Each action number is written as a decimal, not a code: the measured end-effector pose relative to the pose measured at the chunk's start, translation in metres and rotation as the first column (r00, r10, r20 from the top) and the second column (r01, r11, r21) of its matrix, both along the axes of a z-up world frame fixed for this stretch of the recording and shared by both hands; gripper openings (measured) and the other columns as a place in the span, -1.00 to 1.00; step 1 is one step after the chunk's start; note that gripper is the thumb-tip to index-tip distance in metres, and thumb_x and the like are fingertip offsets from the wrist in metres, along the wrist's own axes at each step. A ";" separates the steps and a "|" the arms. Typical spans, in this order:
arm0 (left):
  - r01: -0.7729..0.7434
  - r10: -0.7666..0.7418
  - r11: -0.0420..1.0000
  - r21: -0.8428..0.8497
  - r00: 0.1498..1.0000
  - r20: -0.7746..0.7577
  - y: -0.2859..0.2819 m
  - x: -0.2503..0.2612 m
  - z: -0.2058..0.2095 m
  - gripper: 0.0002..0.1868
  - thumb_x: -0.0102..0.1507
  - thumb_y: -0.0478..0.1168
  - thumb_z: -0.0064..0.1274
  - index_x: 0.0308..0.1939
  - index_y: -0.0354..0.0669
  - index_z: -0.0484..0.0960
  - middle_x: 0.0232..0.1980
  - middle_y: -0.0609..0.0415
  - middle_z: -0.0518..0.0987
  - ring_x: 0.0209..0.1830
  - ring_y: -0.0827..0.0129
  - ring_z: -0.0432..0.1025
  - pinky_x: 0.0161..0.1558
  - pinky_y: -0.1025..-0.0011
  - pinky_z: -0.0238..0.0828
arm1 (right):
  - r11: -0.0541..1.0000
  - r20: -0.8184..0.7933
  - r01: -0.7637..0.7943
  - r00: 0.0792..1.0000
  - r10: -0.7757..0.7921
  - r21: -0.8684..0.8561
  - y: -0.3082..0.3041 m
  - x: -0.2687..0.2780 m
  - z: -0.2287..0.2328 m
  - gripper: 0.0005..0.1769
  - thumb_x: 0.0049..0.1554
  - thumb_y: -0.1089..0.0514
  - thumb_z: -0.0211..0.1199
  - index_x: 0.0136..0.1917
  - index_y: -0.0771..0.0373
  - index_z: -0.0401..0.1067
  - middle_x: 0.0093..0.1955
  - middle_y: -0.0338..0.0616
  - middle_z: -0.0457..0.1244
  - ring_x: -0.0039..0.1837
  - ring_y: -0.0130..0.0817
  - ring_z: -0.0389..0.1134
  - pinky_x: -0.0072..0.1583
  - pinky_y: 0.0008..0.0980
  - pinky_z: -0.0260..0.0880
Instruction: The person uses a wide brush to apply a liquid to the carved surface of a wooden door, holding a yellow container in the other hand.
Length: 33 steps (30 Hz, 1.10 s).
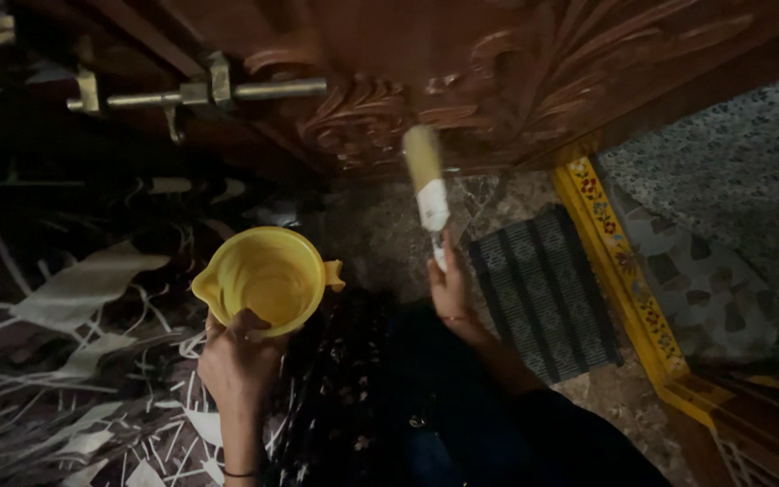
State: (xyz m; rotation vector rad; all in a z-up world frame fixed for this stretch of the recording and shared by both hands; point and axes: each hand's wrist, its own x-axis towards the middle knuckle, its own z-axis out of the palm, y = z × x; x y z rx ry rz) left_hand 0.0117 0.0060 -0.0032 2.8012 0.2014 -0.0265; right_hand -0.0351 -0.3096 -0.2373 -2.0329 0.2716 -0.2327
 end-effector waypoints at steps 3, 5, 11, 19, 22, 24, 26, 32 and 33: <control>0.008 -0.007 0.999 -0.044 1.000 0.030 0.002 -0.005 0.000 -0.51 -0.19 0.13 0.45 -0.31 -0.02 0.74 0.30 -0.25 0.57 -0.32 0.06 0.63 -0.35 0.23 0.58 | 0.993 -0.050 0.063 0.996 -0.068 -0.097 -0.006 0.007 0.009 -0.19 0.30 0.21 0.15 0.71 0.19 -0.11 0.35 0.17 0.28 0.21 -0.06 0.40 0.19 -0.24 0.41; 0.014 -0.014 1.000 -0.021 1.000 0.013 0.003 -0.003 -0.001 -0.48 -0.17 0.13 0.46 -0.25 -0.02 0.76 0.29 -0.28 0.56 -0.35 0.05 0.63 -0.38 0.22 0.57 | 0.998 -0.347 0.054 0.936 -0.056 -0.017 0.005 0.016 0.008 -0.19 0.23 0.18 0.13 0.64 0.22 -0.14 0.51 0.18 0.14 0.00 -0.09 0.45 -0.06 -0.19 0.42; 0.055 -0.055 0.998 0.018 0.999 0.002 -0.001 -0.005 -0.004 -0.44 -0.11 0.21 0.48 -0.25 -0.07 0.74 0.22 -0.26 0.60 -0.34 0.03 0.62 -0.36 0.19 0.57 | 0.988 -0.361 -0.035 0.928 0.088 0.149 0.065 0.071 -0.014 -0.27 0.24 0.19 0.12 0.65 0.13 0.06 0.23 0.19 0.38 0.11 -0.10 0.46 0.10 -0.24 0.42; 0.032 -0.032 0.999 0.001 0.999 0.032 0.000 -0.008 -0.004 -0.44 -0.13 0.21 0.47 -0.27 -0.08 0.73 0.26 -0.22 0.58 -0.34 0.02 0.61 -0.37 0.18 0.57 | 0.961 -0.150 -0.275 0.952 0.266 -0.036 0.037 0.078 -0.017 -0.29 0.17 0.26 0.22 0.58 0.12 0.19 0.23 0.12 0.36 0.13 -0.13 0.44 0.10 -0.29 0.48; 0.018 -0.019 0.998 0.068 1.000 0.003 0.006 -0.011 -0.004 -0.41 -0.12 0.22 0.49 -0.26 -0.11 0.72 0.29 -0.24 0.56 -0.29 -0.03 0.61 -0.34 0.15 0.57 | 0.948 -0.441 0.121 0.897 0.022 0.294 -0.010 0.053 -0.017 -0.32 0.25 0.22 0.19 0.61 -0.01 0.22 -0.31 -0.17 0.23 -0.32 -0.41 0.23 -0.25 -0.40 0.27; 0.008 -0.009 0.999 0.033 0.999 0.030 0.008 -0.012 -0.003 -0.41 -0.13 0.19 0.49 -0.21 -0.10 0.73 0.28 -0.22 0.57 -0.26 -0.06 0.61 -0.31 0.12 0.56 | 0.796 -0.309 0.236 0.949 -0.065 0.558 -0.036 0.038 -0.017 -0.30 0.26 0.23 0.15 0.63 0.00 0.13 -0.34 -0.38 0.17 -0.39 -0.58 0.13 -0.33 -0.51 0.19; -0.004 0.004 1.000 0.016 1.000 0.010 0.010 -0.013 -0.001 -0.45 -0.15 0.15 0.49 -0.25 -0.08 0.73 0.29 -0.22 0.57 -0.26 -0.05 0.61 -0.31 0.12 0.57 | 0.737 -0.215 0.233 0.969 -0.121 0.635 -0.051 0.022 -0.015 -0.26 0.26 0.24 0.13 0.65 -0.03 0.07 -0.32 -0.42 0.16 -0.39 -0.62 0.11 -0.33 -0.55 0.18; 0.014 -0.013 0.999 -0.029 0.999 0.034 0.008 -0.009 -0.007 -0.46 -0.12 0.16 0.50 -0.22 -0.06 0.75 0.31 -0.30 0.53 -0.29 0.05 0.64 -0.33 0.22 0.60 | 0.690 -0.079 0.381 0.901 -0.427 0.616 -0.053 -0.001 0.003 -0.21 0.30 0.16 0.25 0.70 0.03 0.00 -0.24 -0.37 0.18 -0.37 -0.61 0.09 -0.33 -0.55 0.18; 0.011 -0.011 1.000 -0.028 1.000 -0.002 0.006 -0.007 -0.008 -0.44 -0.08 0.20 0.51 -0.22 -0.06 0.75 0.34 -0.33 0.50 -0.33 0.09 0.64 -0.37 0.26 0.61 | 0.652 -0.210 0.471 0.873 -0.440 0.594 -0.040 0.000 0.009 -0.21 0.27 0.12 0.20 0.67 -0.04 -0.05 -0.28 -0.37 0.19 -0.42 -0.59 0.11 -0.40 -0.54 0.15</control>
